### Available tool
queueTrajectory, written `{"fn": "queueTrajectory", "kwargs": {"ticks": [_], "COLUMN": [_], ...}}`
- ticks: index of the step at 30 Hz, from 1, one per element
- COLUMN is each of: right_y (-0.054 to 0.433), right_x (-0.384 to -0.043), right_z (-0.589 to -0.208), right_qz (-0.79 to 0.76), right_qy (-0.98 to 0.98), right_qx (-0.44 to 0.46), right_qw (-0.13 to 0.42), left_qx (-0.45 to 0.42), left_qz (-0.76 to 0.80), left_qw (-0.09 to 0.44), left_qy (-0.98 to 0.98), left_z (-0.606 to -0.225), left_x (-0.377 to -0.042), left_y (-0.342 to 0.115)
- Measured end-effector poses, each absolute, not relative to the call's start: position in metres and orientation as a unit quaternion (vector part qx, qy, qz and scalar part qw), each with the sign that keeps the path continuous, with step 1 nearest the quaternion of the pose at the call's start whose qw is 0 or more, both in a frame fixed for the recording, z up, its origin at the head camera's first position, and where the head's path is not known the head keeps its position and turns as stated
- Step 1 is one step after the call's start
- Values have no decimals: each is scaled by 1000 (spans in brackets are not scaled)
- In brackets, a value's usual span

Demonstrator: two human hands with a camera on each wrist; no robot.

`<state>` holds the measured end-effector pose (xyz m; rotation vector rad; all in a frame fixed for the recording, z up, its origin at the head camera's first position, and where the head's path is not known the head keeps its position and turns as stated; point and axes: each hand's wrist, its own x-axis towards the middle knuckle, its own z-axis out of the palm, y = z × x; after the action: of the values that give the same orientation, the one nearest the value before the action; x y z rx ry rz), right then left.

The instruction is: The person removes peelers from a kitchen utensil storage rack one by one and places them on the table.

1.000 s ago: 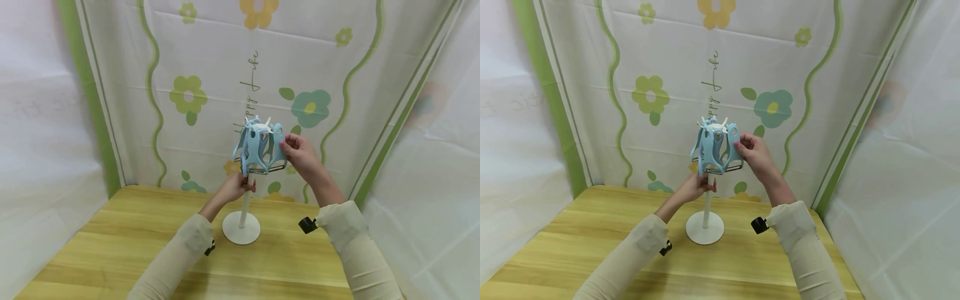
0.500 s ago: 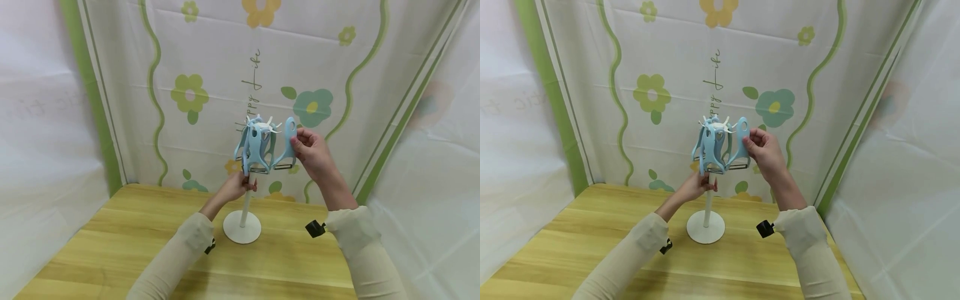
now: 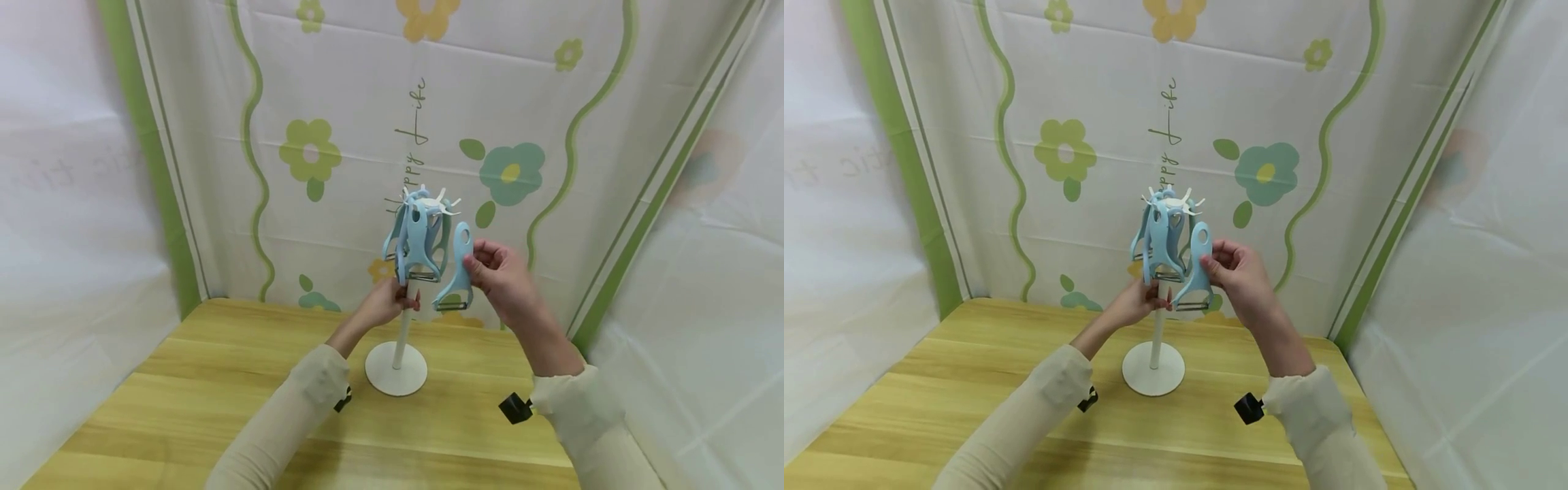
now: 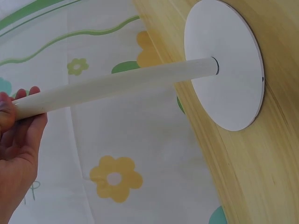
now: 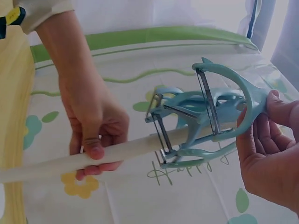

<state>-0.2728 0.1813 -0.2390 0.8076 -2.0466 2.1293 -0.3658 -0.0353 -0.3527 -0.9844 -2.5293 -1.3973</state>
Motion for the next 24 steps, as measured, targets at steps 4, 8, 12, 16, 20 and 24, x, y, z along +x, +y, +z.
{"fn": "queueTrajectory", "kwargs": {"ticks": [4, 8, 12, 16, 20, 24], "right_y": [180, 175, 165, 152, 141, 131], "right_x": [-268, -263, -256, -250, -245, -242], "right_z": [-252, -267, -286, -307, -325, -339], "right_qz": [685, 680, 683, 685, 690, 694], "right_qy": [-676, -685, -687, -685, -676, -668], "right_qx": [271, 261, 248, 241, 246, 247], "right_qw": [13, -8, -29, -60, -84, -104], "left_qx": [-320, -320, -322, -317, -323, -323], "left_qz": [-459, -455, -449, -421, -407, -444], "left_qw": [43, 48, 59, 96, 110, 70], "left_qy": [-828, -830, -831, -844, -847, -833], "left_z": [-352, -352, -352, -351, -350, -351], "left_x": [-365, -364, -365, -365, -366, -367], "left_y": [-36, -37, -37, -37, -36, -35]}}
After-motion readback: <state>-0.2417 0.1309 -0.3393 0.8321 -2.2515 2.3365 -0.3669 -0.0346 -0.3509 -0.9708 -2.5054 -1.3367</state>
